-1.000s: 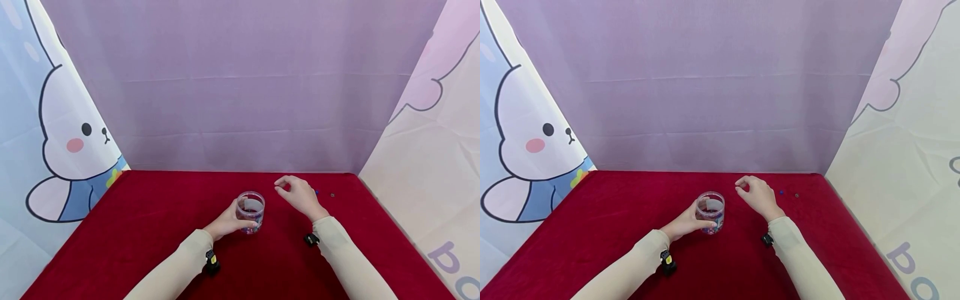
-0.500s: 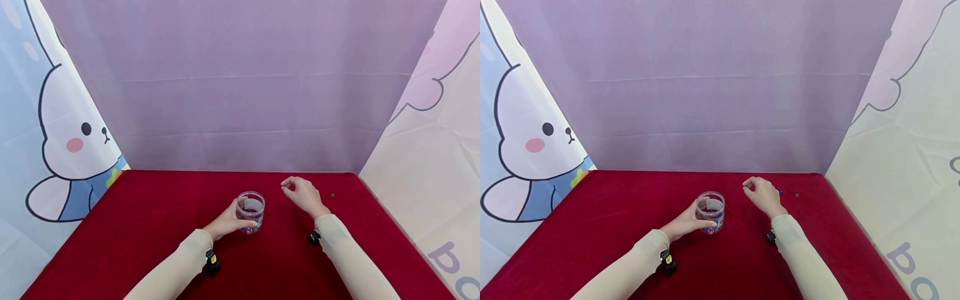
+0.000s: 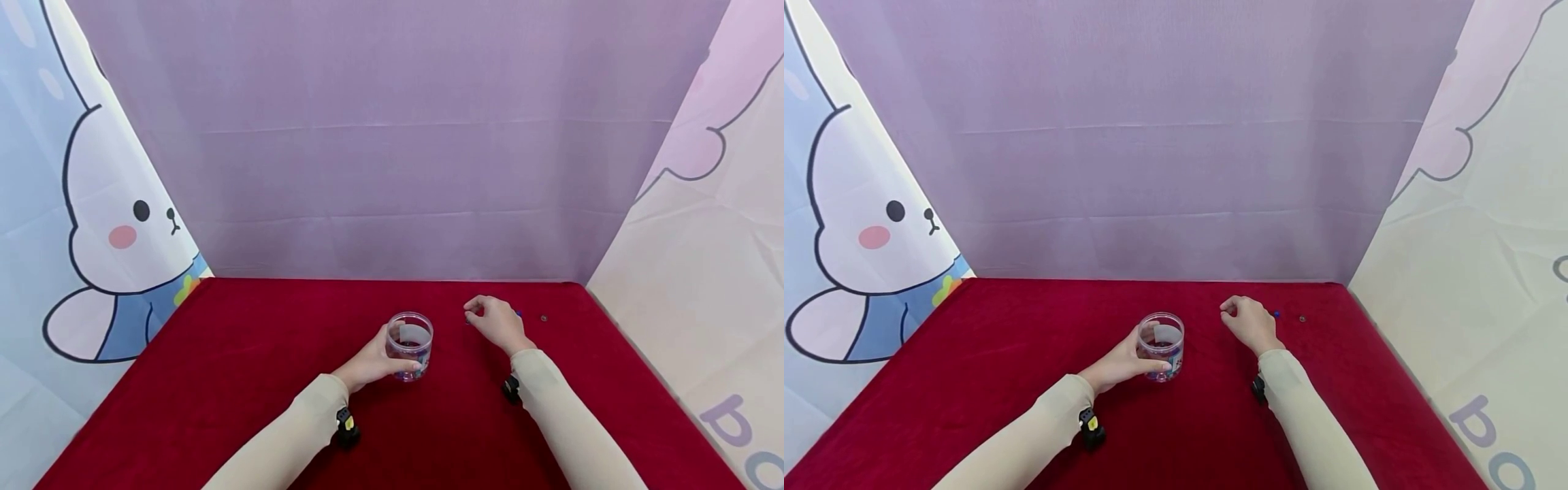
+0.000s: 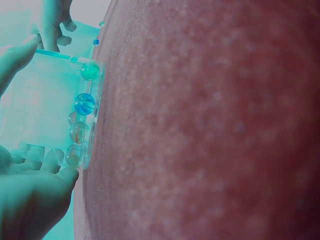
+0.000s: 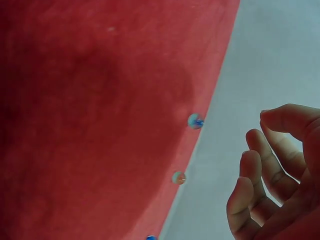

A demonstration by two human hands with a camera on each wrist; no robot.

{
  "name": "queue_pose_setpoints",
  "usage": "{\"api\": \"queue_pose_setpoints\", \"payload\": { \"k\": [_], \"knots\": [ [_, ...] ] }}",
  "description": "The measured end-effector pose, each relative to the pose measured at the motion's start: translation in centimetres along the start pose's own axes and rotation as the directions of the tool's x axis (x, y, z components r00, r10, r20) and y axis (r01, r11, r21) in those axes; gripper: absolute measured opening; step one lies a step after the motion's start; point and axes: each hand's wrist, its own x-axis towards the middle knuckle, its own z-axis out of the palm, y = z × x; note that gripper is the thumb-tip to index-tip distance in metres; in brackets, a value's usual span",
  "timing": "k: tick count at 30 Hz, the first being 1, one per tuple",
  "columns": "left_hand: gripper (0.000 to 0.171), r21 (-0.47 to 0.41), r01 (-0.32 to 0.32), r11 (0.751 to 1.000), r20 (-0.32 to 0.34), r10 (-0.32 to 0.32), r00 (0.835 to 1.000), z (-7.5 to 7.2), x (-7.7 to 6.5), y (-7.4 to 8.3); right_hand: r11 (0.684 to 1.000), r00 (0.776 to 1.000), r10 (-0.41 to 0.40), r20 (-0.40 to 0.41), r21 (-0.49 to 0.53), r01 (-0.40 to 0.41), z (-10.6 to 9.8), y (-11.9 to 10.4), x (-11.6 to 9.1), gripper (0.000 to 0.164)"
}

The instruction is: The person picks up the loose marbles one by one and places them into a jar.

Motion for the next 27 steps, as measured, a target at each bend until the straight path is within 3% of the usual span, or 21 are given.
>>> {"api": "queue_pose_setpoints", "payload": {
  "k": [13,27],
  "knots": [
    [0.095,0.001,0.006,1.000,-0.005,-0.006,1.000,0.1,0.0,0.1,0.997,0.994,0.080,0.078,0.013,-0.081,0.8,1.3,1.2,0.025],
    [0.096,0.001,-0.010,1.000,0.000,0.010,1.000,0.1,0.2,0.0,0.993,0.987,0.113,0.114,0.003,-0.114,1.6,1.9,1.9,0.025]
  ]
}}
